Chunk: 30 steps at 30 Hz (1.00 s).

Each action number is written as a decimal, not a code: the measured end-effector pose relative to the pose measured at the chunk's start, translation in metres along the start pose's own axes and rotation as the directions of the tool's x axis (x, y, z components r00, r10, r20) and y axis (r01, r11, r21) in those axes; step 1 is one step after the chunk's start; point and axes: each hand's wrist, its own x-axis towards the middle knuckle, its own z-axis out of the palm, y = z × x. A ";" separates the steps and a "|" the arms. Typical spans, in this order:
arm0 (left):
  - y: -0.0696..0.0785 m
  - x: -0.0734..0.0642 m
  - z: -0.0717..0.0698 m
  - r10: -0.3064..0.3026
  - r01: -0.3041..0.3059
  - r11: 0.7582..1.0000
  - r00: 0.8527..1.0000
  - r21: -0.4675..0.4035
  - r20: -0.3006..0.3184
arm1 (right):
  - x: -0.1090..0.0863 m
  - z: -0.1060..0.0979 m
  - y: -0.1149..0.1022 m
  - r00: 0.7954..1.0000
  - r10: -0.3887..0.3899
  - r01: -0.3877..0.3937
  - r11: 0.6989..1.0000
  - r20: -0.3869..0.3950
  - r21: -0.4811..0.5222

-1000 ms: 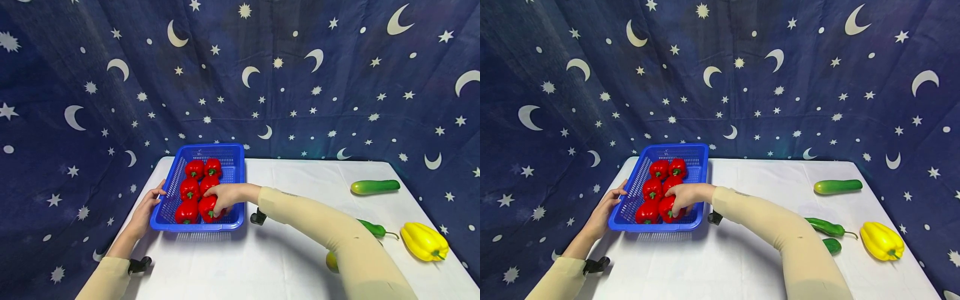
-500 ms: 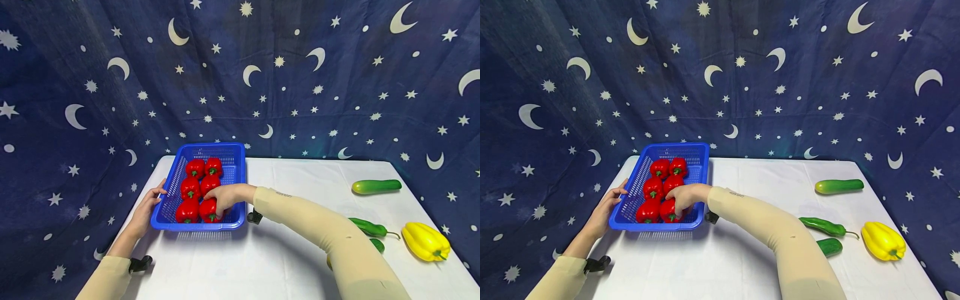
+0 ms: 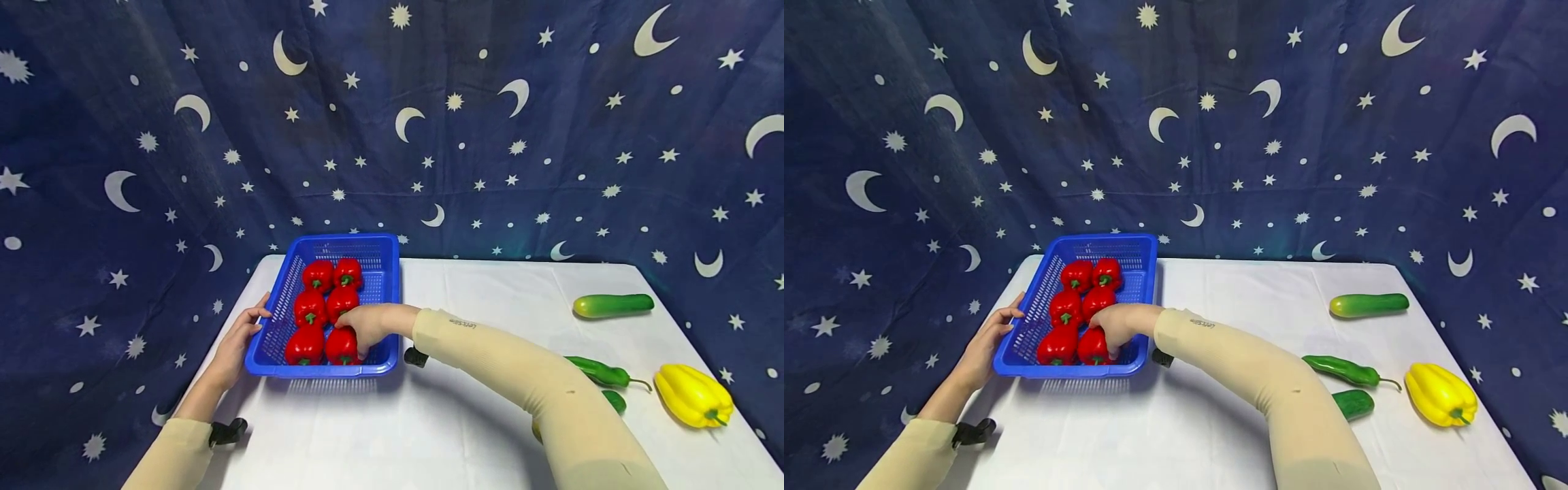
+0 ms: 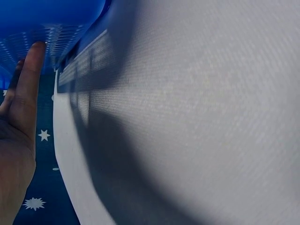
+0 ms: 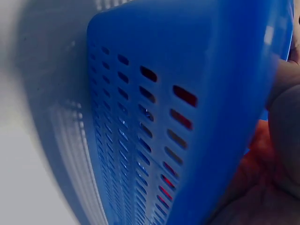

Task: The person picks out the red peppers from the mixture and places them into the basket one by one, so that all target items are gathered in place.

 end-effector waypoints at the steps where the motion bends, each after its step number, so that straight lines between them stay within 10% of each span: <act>1: 0.000 0.000 0.000 0.000 0.000 1.000 1.000 -0.001 -0.001 | -0.001 -0.001 -0.001 1.000 -0.001 0.000 1.000 -0.009 -0.019; 20: 0.002 -0.007 0.000 -0.016 0.017 0.999 1.000 0.030 -0.007 | -0.017 0.004 0.010 0.980 -0.111 0.082 0.981 -0.167 -0.176; 30: 0.005 -0.005 0.003 -0.006 0.005 0.999 1.000 0.048 0.004 | -0.080 -0.013 0.054 0.888 -0.135 0.156 0.988 -0.440 0.012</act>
